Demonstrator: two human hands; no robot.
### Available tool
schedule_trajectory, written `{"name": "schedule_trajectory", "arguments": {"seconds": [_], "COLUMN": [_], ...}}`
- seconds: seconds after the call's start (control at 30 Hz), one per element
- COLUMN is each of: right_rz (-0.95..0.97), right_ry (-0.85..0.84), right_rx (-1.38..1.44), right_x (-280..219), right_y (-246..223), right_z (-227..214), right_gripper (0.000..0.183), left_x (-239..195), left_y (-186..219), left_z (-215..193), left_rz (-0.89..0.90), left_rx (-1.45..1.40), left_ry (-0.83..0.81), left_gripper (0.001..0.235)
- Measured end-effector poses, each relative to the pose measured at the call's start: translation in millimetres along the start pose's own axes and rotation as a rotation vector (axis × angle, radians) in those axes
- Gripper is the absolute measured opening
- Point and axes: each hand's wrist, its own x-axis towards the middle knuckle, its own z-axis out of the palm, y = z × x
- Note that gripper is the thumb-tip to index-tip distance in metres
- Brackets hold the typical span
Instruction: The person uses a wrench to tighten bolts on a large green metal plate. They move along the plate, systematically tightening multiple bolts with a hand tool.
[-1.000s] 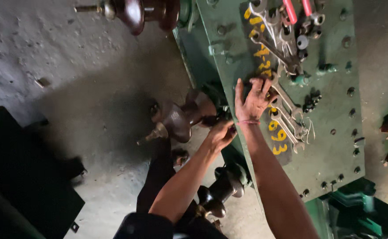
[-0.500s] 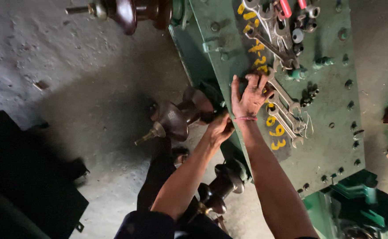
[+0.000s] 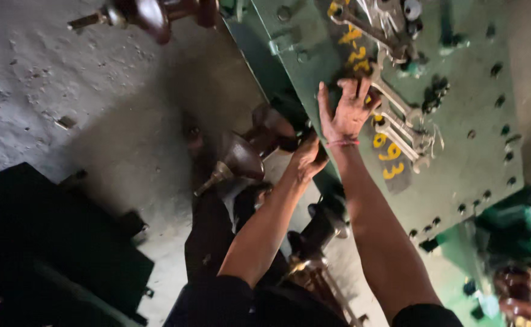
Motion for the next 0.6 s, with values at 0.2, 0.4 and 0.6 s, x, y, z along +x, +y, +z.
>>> {"name": "schedule_trajectory", "arguments": {"seconds": [0.2, 0.4, 0.6], "right_rz": [0.017, 0.004, 0.249], "right_ry": [-0.044, -0.042, 0.108], "right_rx": [-0.006, -0.109, -0.169], "right_x": [-9, 0, -37], "right_y": [3, 1, -49], "right_z": [7, 9, -49], "right_gripper": [0.036, 0.039, 0.042], "left_x": [-76, -188, -147], "left_y": [1, 88, 200], "left_z": [19, 79, 146], "left_rz": [0.006, -0.002, 0.598], "left_rx": [0.272, 0.999, 1.535], "left_ry": [0.153, -0.125, -0.148], "left_gripper": [0.024, 0.016, 0.011]}}
